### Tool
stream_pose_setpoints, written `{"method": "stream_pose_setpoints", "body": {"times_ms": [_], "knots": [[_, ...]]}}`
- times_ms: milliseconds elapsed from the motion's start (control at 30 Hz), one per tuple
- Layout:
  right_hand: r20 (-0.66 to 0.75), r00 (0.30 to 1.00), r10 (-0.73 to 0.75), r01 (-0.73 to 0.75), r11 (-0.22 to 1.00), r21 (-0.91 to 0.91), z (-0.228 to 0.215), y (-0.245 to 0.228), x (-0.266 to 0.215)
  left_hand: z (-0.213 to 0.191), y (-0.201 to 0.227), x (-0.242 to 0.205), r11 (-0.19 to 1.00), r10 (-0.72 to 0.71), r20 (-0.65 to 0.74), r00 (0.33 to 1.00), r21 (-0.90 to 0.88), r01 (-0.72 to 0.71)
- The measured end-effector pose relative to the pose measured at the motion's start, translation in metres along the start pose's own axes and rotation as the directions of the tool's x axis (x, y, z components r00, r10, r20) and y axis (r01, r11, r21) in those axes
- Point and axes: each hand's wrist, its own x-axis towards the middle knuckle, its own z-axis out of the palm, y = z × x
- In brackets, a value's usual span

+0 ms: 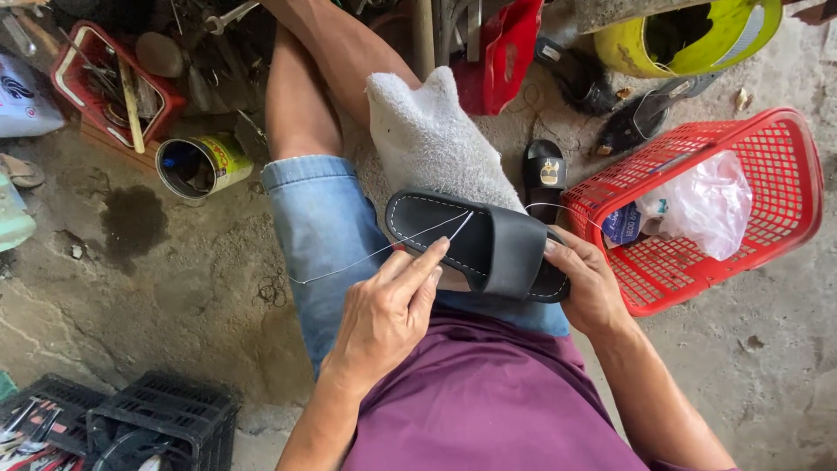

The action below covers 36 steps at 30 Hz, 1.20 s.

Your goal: The person sits on the floor and sews a black slide sandal using a needle and white thread. They hold the sandal on their lap, which is covered by a white cloth, and repeatedly push the needle through the sole and pull the thread to secure the stitching.

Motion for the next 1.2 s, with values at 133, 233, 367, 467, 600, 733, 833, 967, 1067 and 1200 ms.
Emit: {"method": "stream_pose_setpoints", "body": {"times_ms": [133,233,367,467,600,733,833,967,1067,1200], "knots": [[0.009,1.000,-0.027,0.028,0.970,-0.242,0.014,-0.031,-0.009,-0.003,-0.001,0.001,1.000,-0.016,0.003,1.000,-0.027,0.016],[0.095,0.995,-0.021,0.075,0.787,-0.612,0.024,-0.047,-0.027,-0.021,0.001,0.002,1.000,-0.014,0.001,1.000,0.014,0.014],[0.462,0.878,-0.129,0.428,0.645,-0.633,0.056,-0.043,-0.047,-0.060,-0.013,0.000,0.985,0.001,0.119,0.993,-0.172,0.019],[0.608,0.769,-0.199,0.603,0.543,-0.585,0.086,-0.047,-0.056,-0.074,-0.039,-0.009,0.972,0.050,0.153,0.987,-0.233,-0.014],[0.727,0.651,-0.219,0.736,0.418,-0.533,0.102,-0.050,-0.058,-0.085,-0.059,-0.007,0.952,0.128,0.202,0.971,-0.299,-0.064],[0.720,0.672,-0.174,0.707,0.439,-0.554,0.106,-0.054,-0.056,-0.086,-0.064,0.005,0.933,0.134,0.234,0.963,-0.358,-0.043],[0.728,0.665,-0.166,0.714,0.428,-0.554,0.108,-0.057,-0.054,-0.088,-0.065,0.019,0.928,0.148,0.263,0.953,-0.371,-0.042],[0.748,0.644,-0.161,0.734,0.405,-0.544,0.107,-0.056,-0.052,-0.088,-0.065,0.033,0.937,0.194,0.327,0.925,-0.342,-0.076],[0.748,0.642,-0.168,0.739,0.395,-0.545,0.106,-0.051,-0.052,-0.080,-0.063,0.033,0.939,0.187,0.301,0.935,-0.334,-0.080],[0.749,0.620,-0.233,0.769,0.370,-0.521,0.111,-0.056,-0.054,-0.074,-0.064,0.024,0.931,0.161,0.240,0.957,-0.359,-0.067]]}}
